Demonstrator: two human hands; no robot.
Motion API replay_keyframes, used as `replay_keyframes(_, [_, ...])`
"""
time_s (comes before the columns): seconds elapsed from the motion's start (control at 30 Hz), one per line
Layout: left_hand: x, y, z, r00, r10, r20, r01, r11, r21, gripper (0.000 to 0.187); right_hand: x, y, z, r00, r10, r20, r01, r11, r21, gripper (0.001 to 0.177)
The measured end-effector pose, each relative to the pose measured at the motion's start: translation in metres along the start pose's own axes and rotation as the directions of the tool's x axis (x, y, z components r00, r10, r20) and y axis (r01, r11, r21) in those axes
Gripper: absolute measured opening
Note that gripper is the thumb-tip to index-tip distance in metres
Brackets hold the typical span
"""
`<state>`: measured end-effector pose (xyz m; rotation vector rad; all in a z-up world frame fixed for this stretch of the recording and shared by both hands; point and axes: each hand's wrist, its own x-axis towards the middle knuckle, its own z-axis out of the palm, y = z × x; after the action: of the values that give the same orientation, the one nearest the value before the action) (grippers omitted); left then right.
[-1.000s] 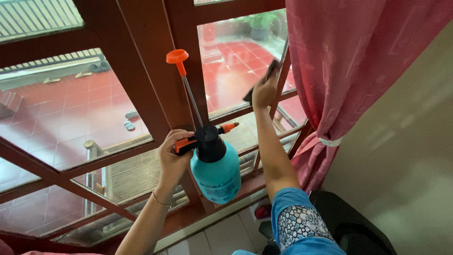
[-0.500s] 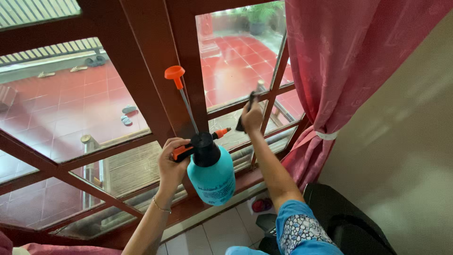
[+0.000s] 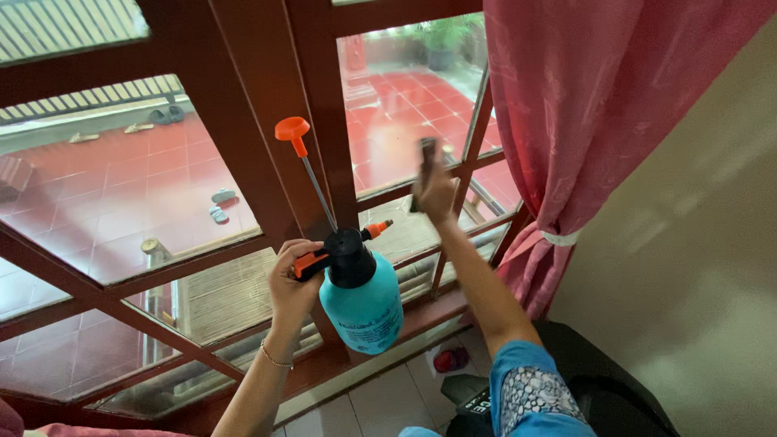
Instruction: The person cleans a window by spraying liquid from a pressurized bottle onto the glass and wiping the surface with a cloth.
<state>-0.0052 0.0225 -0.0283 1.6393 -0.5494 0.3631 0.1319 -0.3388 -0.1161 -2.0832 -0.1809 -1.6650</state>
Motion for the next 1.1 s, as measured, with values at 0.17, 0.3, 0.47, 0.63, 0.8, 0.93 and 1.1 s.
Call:
replay_keyframes(0.17, [0.007, 0.002, 0.002, 0.999, 0.041, -0.021, -0.041, 0.999, 0.012, 0.042, 0.058, 0.043, -0.015, 0.996, 0.083, -0.033, -0.089, 0.949, -0.301, 0.07])
replay_keyframes(0.3, [0.01, 0.008, 0.003, 0.998, 0.063, -0.005, -0.063, 0.998, 0.009, 0.04, 0.072, 0.049, -0.007, 0.995, 0.085, -0.046, -0.097, 0.883, -0.46, 0.071])
replay_keyframes(0.47, [0.011, 0.005, 0.004, 0.998, 0.058, -0.003, -0.058, 0.998, 0.012, 0.04, 0.045, 0.044, 0.034, 1.0, 0.004, -0.028, -0.013, 0.945, -0.328, 0.057])
replay_keyframes(0.63, [0.013, -0.001, 0.006, 1.0, -0.003, -0.007, 0.003, 0.999, 0.039, 0.041, 0.015, -0.016, 0.092, 0.987, -0.132, 0.087, 0.14, 0.986, -0.095, 0.028])
replay_keyframes(0.8, [0.012, -0.005, 0.002, 0.999, 0.035, -0.012, -0.035, 0.999, -0.031, 0.045, 0.022, -0.084, 0.078, 0.97, -0.187, 0.154, 0.201, 0.976, -0.08, 0.051])
replay_keyframes(0.93, [0.013, -0.002, 0.004, 0.997, 0.074, -0.008, -0.074, 0.997, 0.0, 0.045, 0.028, -0.047, 0.065, 0.96, -0.217, 0.177, 0.239, 0.965, -0.109, 0.052])
replay_keyframes(1.1, [0.015, -0.001, 0.008, 0.998, 0.06, -0.027, -0.06, 0.998, 0.001, 0.045, 0.076, 0.044, 0.02, 0.99, -0.139, -0.023, 0.126, 0.949, -0.287, 0.054])
